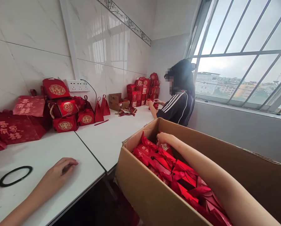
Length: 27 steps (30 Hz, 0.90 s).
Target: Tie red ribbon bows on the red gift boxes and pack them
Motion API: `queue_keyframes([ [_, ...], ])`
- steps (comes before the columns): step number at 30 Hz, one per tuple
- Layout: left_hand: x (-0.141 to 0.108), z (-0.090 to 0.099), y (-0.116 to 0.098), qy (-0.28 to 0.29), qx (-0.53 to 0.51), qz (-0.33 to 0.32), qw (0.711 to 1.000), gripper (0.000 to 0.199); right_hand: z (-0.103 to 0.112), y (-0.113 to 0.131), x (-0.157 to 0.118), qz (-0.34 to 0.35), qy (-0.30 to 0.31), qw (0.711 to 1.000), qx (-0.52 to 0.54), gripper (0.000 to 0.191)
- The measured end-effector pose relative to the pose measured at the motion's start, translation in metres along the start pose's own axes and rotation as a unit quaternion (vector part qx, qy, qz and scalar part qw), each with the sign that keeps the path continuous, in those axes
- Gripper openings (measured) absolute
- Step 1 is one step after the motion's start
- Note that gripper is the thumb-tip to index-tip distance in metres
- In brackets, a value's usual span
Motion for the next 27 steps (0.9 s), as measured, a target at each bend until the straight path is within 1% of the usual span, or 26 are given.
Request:
queue_keyframes([
  [3, -0.001, -0.001, -0.002, 0.005, 0.0, -0.009, 1.0, 0.021, -0.021, 0.006, 0.004, 0.012, -0.045, 0.998, 0.033, 0.046],
  [5, -0.002, -0.002, -0.004, 0.011, 0.0, -0.012, 1.0, 0.021, -0.025, 0.005, 0.006, 0.018, -0.074, 0.996, 0.049, 0.051],
  [6, -0.002, -0.003, -0.004, 0.013, -0.001, -0.012, 1.0, 0.021, -0.022, 0.003, 0.006, 0.019, -0.087, 0.995, 0.053, 0.05],
  [7, -0.003, -0.003, -0.005, 0.013, 0.0, -0.013, 1.0, 0.022, -0.016, 0.0, 0.005, 0.019, -0.101, 0.993, 0.053, 0.044],
  [9, -0.003, -0.003, -0.009, 0.007, 0.002, -0.014, 1.0, 0.025, 0.004, -0.004, 0.002, 0.026, -0.128, 0.99, 0.047, 0.03],
  [10, -0.003, -0.003, -0.011, 0.003, 0.006, -0.012, 1.0, 0.026, 0.017, -0.004, -0.001, 0.033, -0.143, 0.988, 0.041, 0.026],
  [11, -0.002, -0.003, -0.013, -0.002, 0.013, -0.004, 1.0, 0.026, 0.032, -0.002, -0.005, 0.044, -0.157, 0.986, 0.035, 0.027],
  [13, 0.0, -0.003, -0.015, -0.013, 0.03, 0.037, 0.999, 0.024, 0.061, 0.012, -0.015, 0.077, -0.191, 0.978, 0.026, 0.03],
  [14, 0.001, -0.003, -0.014, -0.02, 0.036, 0.07, 0.997, 0.023, 0.074, 0.024, -0.021, 0.104, -0.209, 0.972, 0.026, 0.03],
  [15, 0.002, -0.004, -0.013, -0.015, 0.028, 0.103, 0.994, 0.022, 0.088, 0.038, -0.028, 0.131, -0.24, 0.961, 0.041, 0.029],
  [17, 0.006, -0.006, -0.012, -0.018, 0.006, 0.127, 0.992, 0.022, 0.109, 0.074, -0.044, 0.203, -0.288, 0.933, 0.079, 0.025],
  [19, 0.008, -0.007, -0.011, -0.029, -0.009, 0.136, 0.99, 0.019, 0.122, 0.119, -0.063, 0.286, -0.324, 0.896, 0.105, 0.024],
  [20, 0.008, -0.008, -0.01, -0.031, -0.021, 0.135, 0.99, 0.018, 0.124, 0.144, -0.073, 0.331, -0.326, 0.879, 0.107, 0.024],
  [22, 0.005, -0.011, -0.011, -0.027, -0.051, 0.124, 0.991, 0.017, 0.122, 0.2, -0.094, 0.419, -0.308, 0.849, 0.093, 0.024],
  [24, 0.001, -0.012, -0.013, -0.022, -0.088, 0.114, 0.989, 0.018, 0.113, 0.258, -0.113, 0.495, -0.27, 0.824, 0.058, 0.025],
  [27, -0.005, -0.011, -0.016, -0.029, -0.139, 0.117, 0.983, 0.018, 0.098, 0.34, -0.131, 0.561, -0.222, 0.797, 0.012, 0.024],
])
Point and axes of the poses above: each hand's wrist, its own x-axis towards the middle knuckle, its own z-axis out of the back of the hand, y = z × x, the point moved 7 cm from there along x, towards the middle knuckle, and after that the axes turned 4 degrees about z, right-handed, at the moved point
